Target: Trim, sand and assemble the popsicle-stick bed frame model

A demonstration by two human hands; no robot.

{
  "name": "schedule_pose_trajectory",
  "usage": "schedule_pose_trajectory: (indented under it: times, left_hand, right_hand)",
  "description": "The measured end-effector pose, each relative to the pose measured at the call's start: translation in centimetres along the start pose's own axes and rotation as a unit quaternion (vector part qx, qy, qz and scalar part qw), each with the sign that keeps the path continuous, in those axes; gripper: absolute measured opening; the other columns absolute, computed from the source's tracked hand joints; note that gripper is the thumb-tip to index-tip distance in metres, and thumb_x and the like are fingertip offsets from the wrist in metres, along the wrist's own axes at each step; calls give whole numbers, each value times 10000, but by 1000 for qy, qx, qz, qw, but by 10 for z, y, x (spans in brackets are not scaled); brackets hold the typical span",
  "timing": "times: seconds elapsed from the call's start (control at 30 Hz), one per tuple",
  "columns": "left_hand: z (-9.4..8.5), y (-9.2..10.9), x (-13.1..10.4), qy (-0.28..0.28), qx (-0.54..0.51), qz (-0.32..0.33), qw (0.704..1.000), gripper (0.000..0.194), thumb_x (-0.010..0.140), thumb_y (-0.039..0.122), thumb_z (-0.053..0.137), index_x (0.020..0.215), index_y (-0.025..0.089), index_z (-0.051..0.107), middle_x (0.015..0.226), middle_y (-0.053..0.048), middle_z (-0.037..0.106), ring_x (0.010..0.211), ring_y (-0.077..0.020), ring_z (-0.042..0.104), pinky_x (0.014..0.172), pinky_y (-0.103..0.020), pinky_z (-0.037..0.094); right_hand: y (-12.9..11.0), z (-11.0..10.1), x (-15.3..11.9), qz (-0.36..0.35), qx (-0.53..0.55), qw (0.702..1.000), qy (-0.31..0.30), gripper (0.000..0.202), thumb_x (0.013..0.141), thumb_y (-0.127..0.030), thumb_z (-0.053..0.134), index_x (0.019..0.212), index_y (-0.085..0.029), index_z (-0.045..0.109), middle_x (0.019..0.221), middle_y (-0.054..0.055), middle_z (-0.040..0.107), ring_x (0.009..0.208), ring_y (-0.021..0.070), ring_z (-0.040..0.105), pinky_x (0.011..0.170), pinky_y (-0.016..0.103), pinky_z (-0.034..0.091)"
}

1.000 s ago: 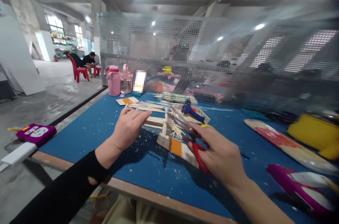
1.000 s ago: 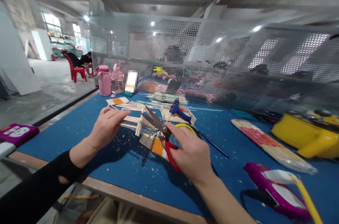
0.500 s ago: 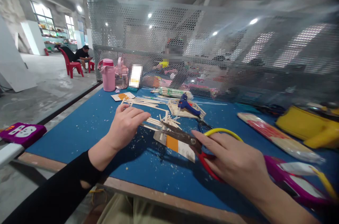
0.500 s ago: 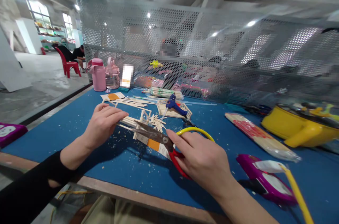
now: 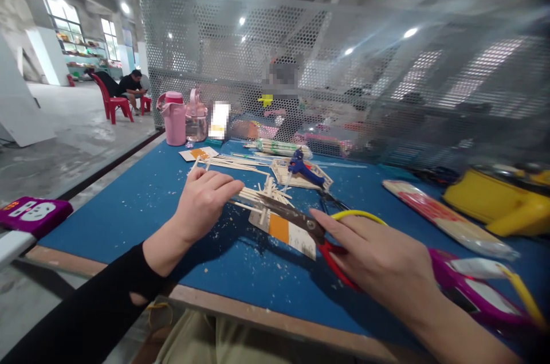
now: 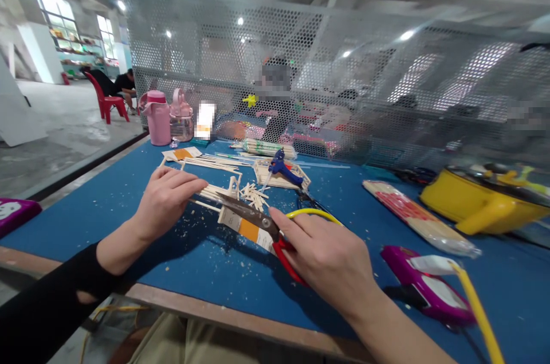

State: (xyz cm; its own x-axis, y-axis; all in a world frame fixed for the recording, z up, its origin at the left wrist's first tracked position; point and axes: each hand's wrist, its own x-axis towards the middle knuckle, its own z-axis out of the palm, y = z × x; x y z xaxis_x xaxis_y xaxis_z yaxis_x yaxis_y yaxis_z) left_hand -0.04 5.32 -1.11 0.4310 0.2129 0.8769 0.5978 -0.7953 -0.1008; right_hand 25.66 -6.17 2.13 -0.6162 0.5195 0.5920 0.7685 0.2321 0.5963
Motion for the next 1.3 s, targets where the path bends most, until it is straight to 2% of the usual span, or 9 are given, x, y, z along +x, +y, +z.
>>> schedule_pose_trajectory:
  times: [0.13,0.2,0.33,0.4,0.57,0.73,0.97,1.13,1.3]
  left_hand:
    - [2,-1,-1,-12,7,-2,1000,196,897,118,470,903,226,634,861,26,718,756,-143,613,742,-308,335]
    - [2,-2,-2,-18,5,-6,1000,206,888,104,472,917,226,635,874,23,719,772,-148,616,738,-309,335]
    - [1,-1,-2,-20,-4,-16,1000,228,880,86,462,932,223,636,882,13,719,788,-150,615,749,-313,343]
    - [1,0,-1,-14,-6,-15,1000,220,886,100,459,920,224,638,876,11,719,778,-150,614,754,-316,347]
    - [1,1,-1,-5,-14,-29,999,232,884,93,455,929,219,644,880,-2,722,789,-152,627,728,-314,352]
    - [4,-2,-3,6,-98,-77,992,193,887,148,482,915,212,662,883,-21,727,789,-146,644,708,-294,390]
    - [9,-4,-6,35,-195,-128,972,268,790,36,498,904,206,671,859,-30,729,798,-158,655,720,-313,476]
    - [10,-2,-4,73,-230,-137,961,206,799,73,527,875,193,676,844,-47,730,792,-163,659,726,-322,506]
    - [11,-2,-5,59,-238,-156,957,236,786,56,528,894,202,679,855,-47,730,792,-164,657,729,-317,509]
  right_hand:
    - [-1,2,-3,2,-1,1000,-21,259,862,-191,482,994,-166,704,689,56,688,586,164,600,523,269,366]
    - [-2,3,-4,17,34,999,-26,265,872,-209,468,1009,-156,690,706,52,696,593,161,622,511,256,396]
    - [-4,5,-9,121,153,981,-25,271,879,-277,485,1030,-134,658,741,41,709,586,128,645,504,203,457]
    - [-5,4,-12,152,158,975,-21,271,869,-293,500,1038,-147,653,756,41,709,594,134,650,510,209,470]
    - [-9,5,-17,99,85,991,-6,279,850,-257,513,1069,-153,651,784,55,693,652,159,651,516,240,443]
    - [-17,12,-13,86,73,994,6,273,852,-226,499,1069,-148,644,767,56,678,647,159,623,545,250,427]
    - [-24,16,1,92,94,990,49,290,867,-180,470,1114,-165,622,759,46,676,679,158,624,584,248,436]
    - [-22,18,5,65,76,992,75,406,841,-142,516,1246,-153,551,703,26,662,632,160,622,552,258,414]
    - [-23,19,8,63,133,987,71,510,852,-123,477,1359,-156,435,639,0,639,590,145,616,539,237,421]
